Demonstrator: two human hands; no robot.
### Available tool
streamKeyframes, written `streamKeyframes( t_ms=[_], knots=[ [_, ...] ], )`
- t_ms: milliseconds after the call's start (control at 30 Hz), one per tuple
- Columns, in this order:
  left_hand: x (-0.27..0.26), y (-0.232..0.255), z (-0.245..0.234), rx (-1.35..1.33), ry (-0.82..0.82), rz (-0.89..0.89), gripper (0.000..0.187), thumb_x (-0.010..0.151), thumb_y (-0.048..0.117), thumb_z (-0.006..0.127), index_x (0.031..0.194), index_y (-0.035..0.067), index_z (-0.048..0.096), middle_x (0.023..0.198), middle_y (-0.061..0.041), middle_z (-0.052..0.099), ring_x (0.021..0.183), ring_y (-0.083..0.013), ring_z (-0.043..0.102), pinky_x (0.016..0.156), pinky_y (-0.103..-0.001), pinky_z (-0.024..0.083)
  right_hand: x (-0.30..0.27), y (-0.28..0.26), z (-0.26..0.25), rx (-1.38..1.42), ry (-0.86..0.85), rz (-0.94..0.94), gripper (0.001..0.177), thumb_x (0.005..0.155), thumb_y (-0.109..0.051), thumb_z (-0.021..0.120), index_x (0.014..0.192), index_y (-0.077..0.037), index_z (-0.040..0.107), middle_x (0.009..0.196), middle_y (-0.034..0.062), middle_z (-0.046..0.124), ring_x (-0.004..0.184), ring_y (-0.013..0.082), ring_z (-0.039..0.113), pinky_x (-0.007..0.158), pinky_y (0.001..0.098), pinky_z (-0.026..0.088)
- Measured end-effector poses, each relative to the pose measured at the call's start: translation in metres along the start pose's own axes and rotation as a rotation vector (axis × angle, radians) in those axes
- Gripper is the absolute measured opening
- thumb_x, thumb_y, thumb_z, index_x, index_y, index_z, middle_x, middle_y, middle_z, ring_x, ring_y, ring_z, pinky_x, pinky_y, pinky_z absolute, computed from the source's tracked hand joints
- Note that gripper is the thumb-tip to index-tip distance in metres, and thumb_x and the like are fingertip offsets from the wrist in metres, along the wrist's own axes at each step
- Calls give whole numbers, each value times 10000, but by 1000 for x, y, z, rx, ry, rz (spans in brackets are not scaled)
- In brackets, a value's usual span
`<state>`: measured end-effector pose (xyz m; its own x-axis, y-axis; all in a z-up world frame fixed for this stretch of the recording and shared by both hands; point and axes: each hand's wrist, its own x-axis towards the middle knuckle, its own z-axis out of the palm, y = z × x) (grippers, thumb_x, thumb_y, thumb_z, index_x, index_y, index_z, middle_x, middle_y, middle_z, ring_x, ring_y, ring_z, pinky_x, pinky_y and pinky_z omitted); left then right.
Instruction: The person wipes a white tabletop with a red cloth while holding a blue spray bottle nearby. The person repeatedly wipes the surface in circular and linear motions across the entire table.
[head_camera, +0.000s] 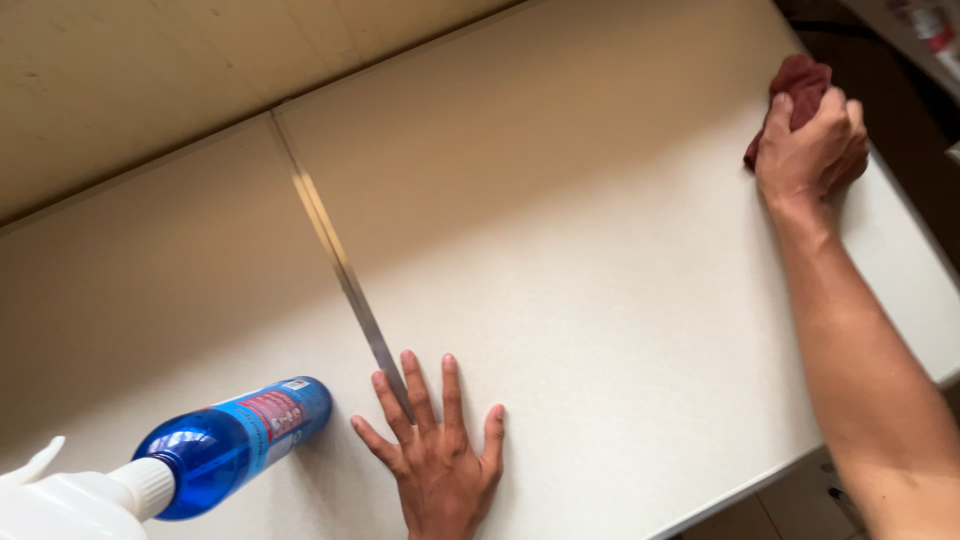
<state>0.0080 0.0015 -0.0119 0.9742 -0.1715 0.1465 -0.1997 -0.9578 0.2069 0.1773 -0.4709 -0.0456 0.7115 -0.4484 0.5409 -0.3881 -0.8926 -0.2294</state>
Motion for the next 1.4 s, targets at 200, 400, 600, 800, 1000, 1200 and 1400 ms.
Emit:
streamKeyframes(
  t_ms=[200,400,600,800,1000,1200,1400],
  knots=[
    [-4,2,2,18,-12,15,701,932,523,503,1529,162,430,1652,-227,242,1532,-493,119,1139,-781,-4,-68,-99,-20,143,-99,-30,440,1138,-430,540,1043,-29,693,969,212,669,803,417,657,634,520,535],
    [-7,5,1,34,-34,-13,638,962,499,468,1529,207,450,1675,-176,231,1555,-455,102,1158,-760,-2,-195,-224,-107,539,-350,-533,275,951,-290,693,1176,-132,699,844,73,724,661,173,656,585,367,530],
    [-6,0,0,-13,-15,1,633,948,488,479,1509,197,455,1667,-181,217,1532,-462,100,1135,-767,1,-172,-144,-112,342,-113,-584,300,1101,-351,565,1261,-142,708,801,72,714,600,145,608,482,306,502],
    [-9,1,0,-24,-11,-4,641,963,491,470,1529,191,446,1671,-187,221,1541,-467,102,1144,-768,-6,-119,56,-145,-44,-173,63,268,1069,-292,702,1070,-23,704,989,169,681,831,326,672,703,446,548],
    [-9,2,4,-32,-13,-11,618,987,469,447,1535,184,440,1677,-194,224,1551,-474,101,1150,-769,-15,-179,-12,-173,185,-455,445,358,1104,-396,522,1171,-87,692,815,71,654,546,194,629,472,329,521],
    [-10,1,5,15,-16,-2,564,1017,405,446,1544,205,460,1684,-167,247,1547,-459,149,1157,-756,30,-298,-175,-220,620,-506,-529,224,919,-262,739,1055,-90,693,700,48,648,564,160,580,523,370,482],
    [-12,-2,3,5,4,14,533,1013,375,463,1518,207,493,1682,-166,284,1550,-447,197,1162,-741,68,-265,-117,-202,519,-341,-690,274,955,-324,728,1167,-151,742,634,-20,654,459,99,549,421,311,447]
  ],
)
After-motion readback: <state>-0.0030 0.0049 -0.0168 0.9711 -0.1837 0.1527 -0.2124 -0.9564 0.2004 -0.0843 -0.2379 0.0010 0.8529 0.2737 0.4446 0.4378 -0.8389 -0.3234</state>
